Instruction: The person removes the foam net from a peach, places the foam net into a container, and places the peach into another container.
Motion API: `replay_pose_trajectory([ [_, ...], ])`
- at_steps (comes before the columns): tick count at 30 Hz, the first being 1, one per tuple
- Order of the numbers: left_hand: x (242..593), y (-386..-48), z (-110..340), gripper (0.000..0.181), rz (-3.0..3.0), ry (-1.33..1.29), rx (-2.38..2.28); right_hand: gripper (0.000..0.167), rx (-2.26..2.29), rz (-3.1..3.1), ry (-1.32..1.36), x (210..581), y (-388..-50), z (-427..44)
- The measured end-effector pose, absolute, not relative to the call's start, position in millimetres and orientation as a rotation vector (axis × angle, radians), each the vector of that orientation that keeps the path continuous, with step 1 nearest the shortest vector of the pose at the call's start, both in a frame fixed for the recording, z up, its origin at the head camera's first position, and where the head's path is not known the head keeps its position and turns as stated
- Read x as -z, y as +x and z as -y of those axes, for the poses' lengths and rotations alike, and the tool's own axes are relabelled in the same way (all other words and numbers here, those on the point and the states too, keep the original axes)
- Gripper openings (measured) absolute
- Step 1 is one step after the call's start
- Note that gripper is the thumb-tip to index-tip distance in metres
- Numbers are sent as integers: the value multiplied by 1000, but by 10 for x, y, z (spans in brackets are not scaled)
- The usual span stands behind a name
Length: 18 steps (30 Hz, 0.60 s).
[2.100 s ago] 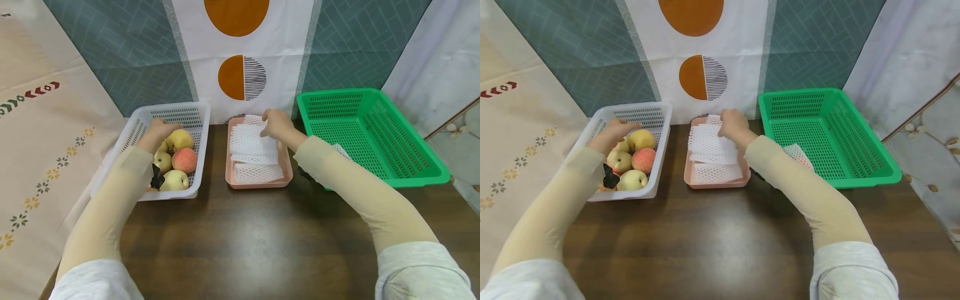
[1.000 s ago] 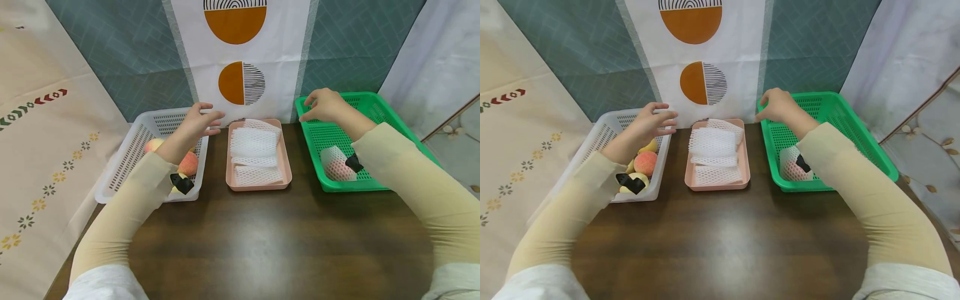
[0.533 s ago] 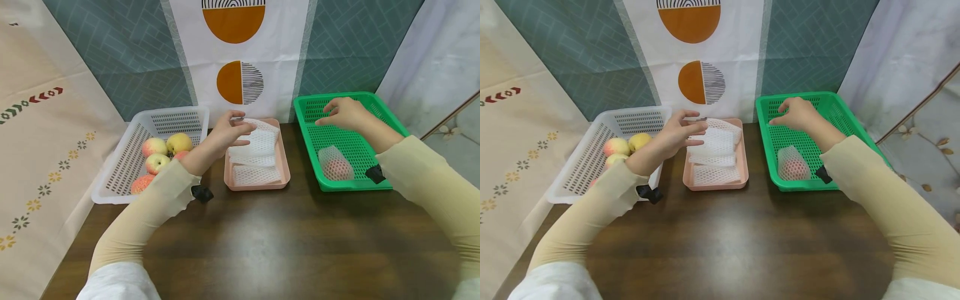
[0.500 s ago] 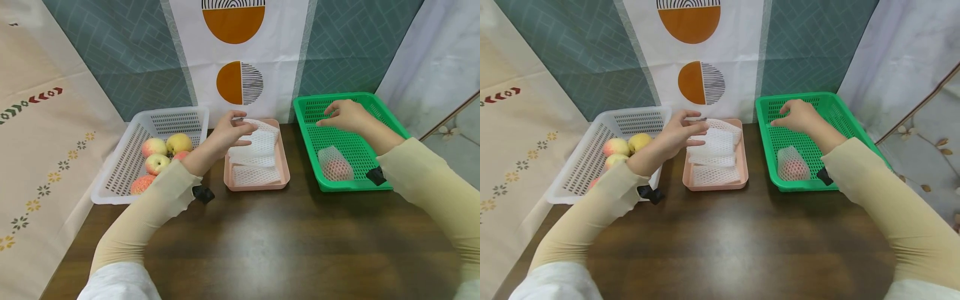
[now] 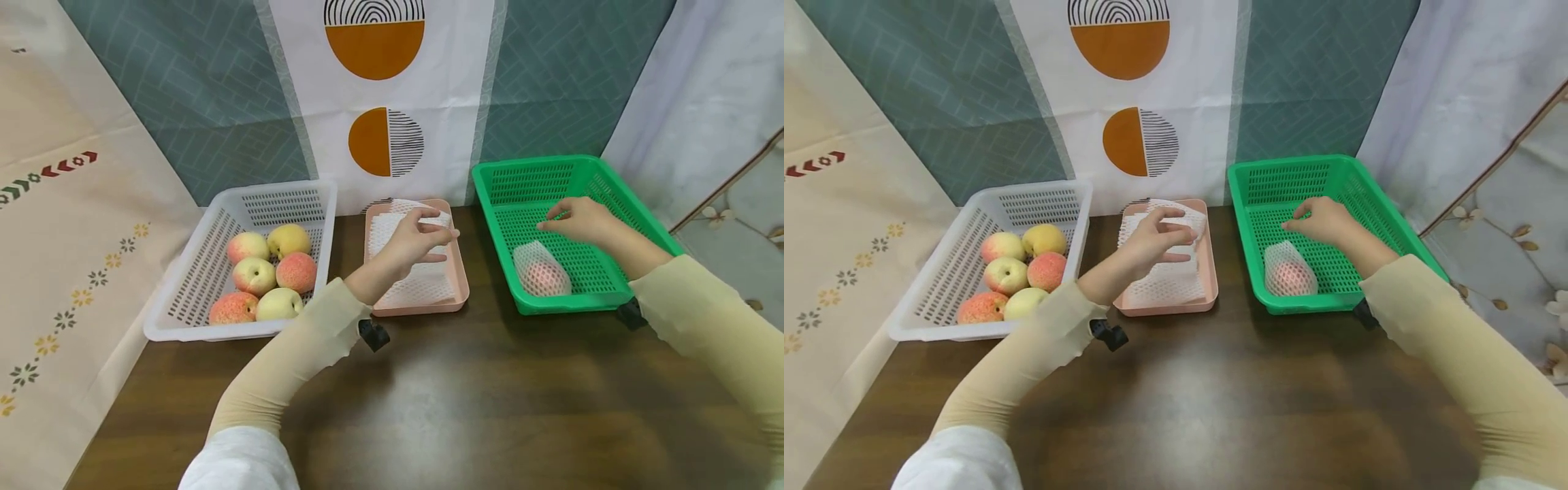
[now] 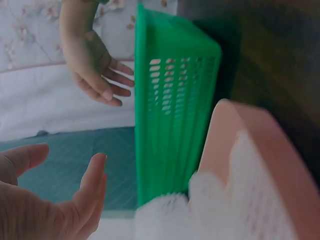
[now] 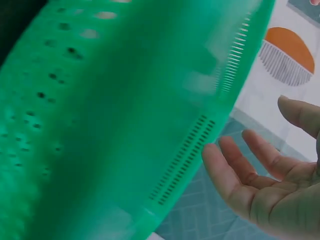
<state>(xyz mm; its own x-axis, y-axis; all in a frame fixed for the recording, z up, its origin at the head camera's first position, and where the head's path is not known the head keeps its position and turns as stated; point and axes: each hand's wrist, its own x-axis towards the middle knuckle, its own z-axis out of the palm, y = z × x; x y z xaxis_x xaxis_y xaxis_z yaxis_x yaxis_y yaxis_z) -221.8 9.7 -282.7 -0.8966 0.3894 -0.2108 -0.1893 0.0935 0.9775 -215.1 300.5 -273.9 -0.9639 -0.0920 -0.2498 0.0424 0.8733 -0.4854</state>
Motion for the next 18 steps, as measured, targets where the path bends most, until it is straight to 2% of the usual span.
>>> replay_pose_trajectory([
  [4, 2992, -2133, -213, 57, -1912, 183, -1835, 59, 788, -2720, -21, 2903, -2096, -3051],
  [10, 3154, -2071, -453, 58, -1851, 207, -1819, 73, 832, -2617, 20, 3037, -2058, -3131],
  [18, 3316, -1964, -724, 56, -1757, 239, -1823, 76, 884, -2515, 11, 3179, -2056, -3124],
])
